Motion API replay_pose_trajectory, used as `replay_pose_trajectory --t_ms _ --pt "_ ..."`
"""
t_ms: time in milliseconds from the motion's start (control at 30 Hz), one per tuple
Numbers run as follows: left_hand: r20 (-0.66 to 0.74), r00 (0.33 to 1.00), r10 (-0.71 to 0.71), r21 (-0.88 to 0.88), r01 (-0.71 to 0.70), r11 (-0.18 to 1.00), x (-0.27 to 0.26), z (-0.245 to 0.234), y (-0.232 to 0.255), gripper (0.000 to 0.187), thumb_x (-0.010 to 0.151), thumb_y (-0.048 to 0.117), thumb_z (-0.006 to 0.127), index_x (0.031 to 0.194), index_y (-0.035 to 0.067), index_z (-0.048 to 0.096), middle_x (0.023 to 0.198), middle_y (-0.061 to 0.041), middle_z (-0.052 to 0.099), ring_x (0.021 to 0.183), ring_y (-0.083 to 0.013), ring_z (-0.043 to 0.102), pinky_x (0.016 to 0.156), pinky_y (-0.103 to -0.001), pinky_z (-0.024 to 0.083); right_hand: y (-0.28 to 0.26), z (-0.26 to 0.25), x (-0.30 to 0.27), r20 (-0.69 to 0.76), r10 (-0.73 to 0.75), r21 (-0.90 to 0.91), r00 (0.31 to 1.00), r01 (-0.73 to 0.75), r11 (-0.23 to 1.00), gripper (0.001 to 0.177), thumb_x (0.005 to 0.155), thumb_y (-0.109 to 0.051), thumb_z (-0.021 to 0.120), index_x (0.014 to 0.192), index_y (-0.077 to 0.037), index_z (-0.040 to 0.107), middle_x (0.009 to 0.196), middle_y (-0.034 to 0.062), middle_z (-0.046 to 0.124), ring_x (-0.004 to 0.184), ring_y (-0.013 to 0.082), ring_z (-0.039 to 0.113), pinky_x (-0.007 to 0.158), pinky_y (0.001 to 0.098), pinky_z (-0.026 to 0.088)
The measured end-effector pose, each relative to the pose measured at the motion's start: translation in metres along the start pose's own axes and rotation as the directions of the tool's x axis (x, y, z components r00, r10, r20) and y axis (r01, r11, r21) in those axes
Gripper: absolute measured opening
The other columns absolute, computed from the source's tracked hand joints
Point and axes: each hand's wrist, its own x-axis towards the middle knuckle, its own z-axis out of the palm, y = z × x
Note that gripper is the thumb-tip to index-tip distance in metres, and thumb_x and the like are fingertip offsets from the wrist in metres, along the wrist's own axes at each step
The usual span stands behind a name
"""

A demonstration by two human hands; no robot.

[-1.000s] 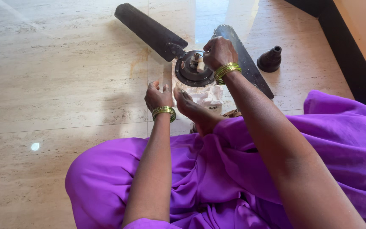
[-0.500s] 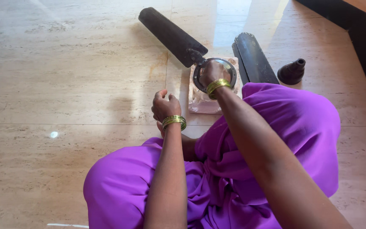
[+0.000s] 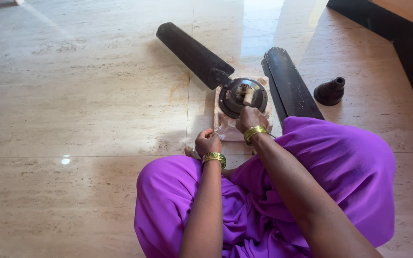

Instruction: The person sits on the floor and attaches a fan blade to the fan motor hub using a screwdriver. They tighten the screw to secure the blade, then wipe the blade surface with a cloth.

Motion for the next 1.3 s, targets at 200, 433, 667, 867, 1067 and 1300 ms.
replay_pose_trajectory --t_ms 200,433,667,867,1067,1300 --pt "0.003 0.992 0.127 0.040 -0.127 0.991 0.006 0.032 0.002 0.026 0.076 0.018 0.077 0.100 0.010 0.080 0.100 -0.010 0.078 0.093 -0.0254 0.074 0.087 -0.037 0.058 0.043 -0.002 0.008 -0.001 0.137 0.091 0.991 -0.137 0.986 0.054 0.087 -0.057 0.075 0.112 -0.009 0.076 0.116 0.0152 0.075 0.104 0.0322 0.074 0.084 0.0479 0.061" --pt "0.012 0.994 0.104 0.096 -0.105 0.990 0.031 0.040 -0.038 0.027 0.076 0.017 0.078 0.101 0.007 0.079 0.098 -0.012 0.078 0.092 -0.0241 0.075 0.087 -0.035 0.058 0.067 0.010 0.020 0.022 0.228 0.120 0.973 -0.229 0.966 0.127 0.056 -0.077 0.087 0.149 -0.007 0.036 0.147 0.0200 0.049 0.119 0.0355 0.065 0.089 0.0484 0.060" --pt "0.062 0.997 0.042 0.034 -0.044 0.998 0.043 0.048 -0.051 0.028 0.078 0.013 0.077 0.104 0.005 0.077 0.100 -0.011 0.079 0.093 -0.0233 0.075 0.087 -0.033 0.059 0.079 0.039 0.034 0.044 0.112 0.145 0.993 -0.118 0.982 0.159 0.045 -0.075 0.090 0.162 -0.006 0.005 0.145 0.0257 0.048 0.118 0.0372 0.065 0.086 0.0471 0.060" --pt "0.066 0.996 0.054 0.151 -0.064 0.987 0.039 0.045 -0.026 0.027 0.080 0.015 0.076 0.106 0.007 0.078 0.104 -0.012 0.078 0.097 -0.0260 0.073 0.089 -0.037 0.058 0.076 0.041 0.037 0.054 0.124 0.139 0.991 -0.130 0.982 0.160 0.051 -0.076 0.087 0.162 -0.006 -0.003 0.148 0.0267 0.043 0.111 0.0372 0.068 0.078 0.0451 0.062" --pt "0.069 0.993 0.098 0.244 -0.112 0.963 0.042 0.047 -0.016 0.027 0.079 0.017 0.076 0.104 0.007 0.078 0.103 -0.014 0.077 0.098 -0.0284 0.074 0.091 -0.038 0.058 0.076 0.034 0.037 0.099 0.098 0.092 0.990 -0.107 0.990 0.167 0.049 -0.073 0.092 0.160 -0.005 -0.013 0.146 0.0252 0.043 0.106 0.0347 0.070 0.072 0.0409 0.063" --pt "0.099 0.984 0.145 0.402 -0.173 0.899 0.017 0.051 0.009 0.032 0.077 0.021 0.082 0.106 0.012 0.076 0.117 -0.015 0.063 0.110 -0.0319 0.064 0.100 -0.040 0.052 0.085 0.042 0.043 0.107 0.077 0.100 0.991 -0.088 0.991 0.162 0.054 -0.067 0.091 0.160 -0.008 -0.015 0.147 0.0211 0.042 0.102 0.0330 0.072 0.069 0.0420 0.064"
